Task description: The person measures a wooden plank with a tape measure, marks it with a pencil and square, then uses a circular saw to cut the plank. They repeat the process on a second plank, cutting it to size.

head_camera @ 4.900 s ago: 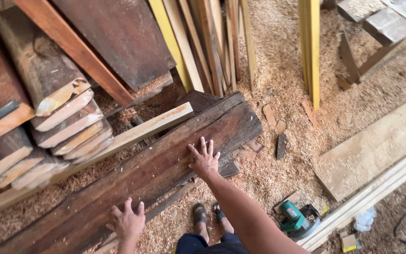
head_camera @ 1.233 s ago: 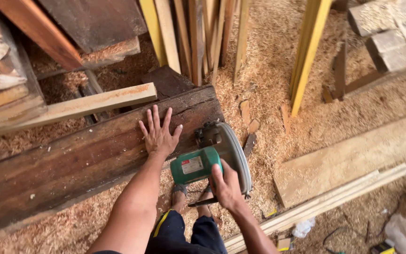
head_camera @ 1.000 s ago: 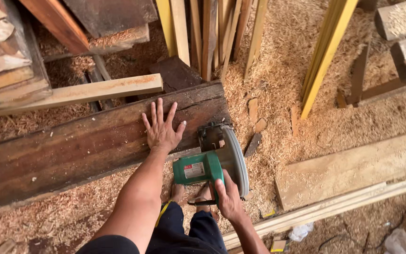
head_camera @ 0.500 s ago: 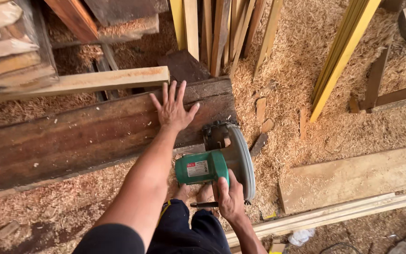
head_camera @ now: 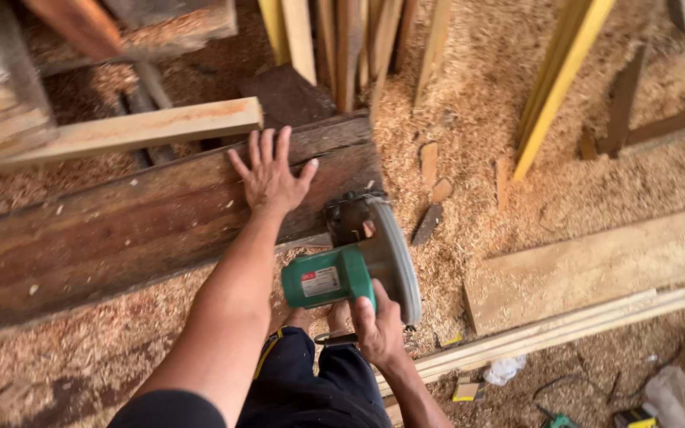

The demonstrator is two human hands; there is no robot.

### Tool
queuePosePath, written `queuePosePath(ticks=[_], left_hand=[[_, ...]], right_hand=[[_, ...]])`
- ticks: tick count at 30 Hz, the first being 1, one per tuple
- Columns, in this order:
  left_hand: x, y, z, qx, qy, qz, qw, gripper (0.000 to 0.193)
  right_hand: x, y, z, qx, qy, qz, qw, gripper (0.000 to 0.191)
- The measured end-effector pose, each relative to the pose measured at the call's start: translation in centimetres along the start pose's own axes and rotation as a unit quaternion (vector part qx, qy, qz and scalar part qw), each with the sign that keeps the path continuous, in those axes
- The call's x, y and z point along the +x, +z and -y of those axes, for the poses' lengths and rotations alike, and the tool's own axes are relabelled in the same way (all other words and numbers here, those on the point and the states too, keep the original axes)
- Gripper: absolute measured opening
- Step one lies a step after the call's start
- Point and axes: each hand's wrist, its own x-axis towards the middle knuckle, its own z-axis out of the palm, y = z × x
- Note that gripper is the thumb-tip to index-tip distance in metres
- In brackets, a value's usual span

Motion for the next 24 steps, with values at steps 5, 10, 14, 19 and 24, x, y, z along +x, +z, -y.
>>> queuePosePath(ticks=[5,10,14,19,24], left_hand=[[-0.4,0.0,-0.4,-0.009,0.01,-0.036,0.999,0.088],[-0.9,-0.5,-0.8,-0.029,0.009,-0.049,0.998,0.088],[-1.0,-0.8,-0.8,-0.026,0.017,-0.07,0.997,0.088],[-0.9,-0.8,-0.7,-0.029,0.011,-0.058,0.998,0.089],[-0.6,-0.4,-0.6,-0.028,0.013,-0.059,0.998,0.089]], right_hand=[[0.0,-0.5,0.3,-0.028,-0.03,-0.004,0.999,0.055],[0.6,-0.1,0.3,0.016,0.005,0.009,1.0,0.05],[1.1,0.1,0.5,0.008,0.008,0.008,1.0,0.05],[1.7,0.0,1.1,-0.005,-0.026,0.005,1.0,0.053],[2.1,0.1,1.5,-0.03,-0.042,-0.003,0.999,0.056]])
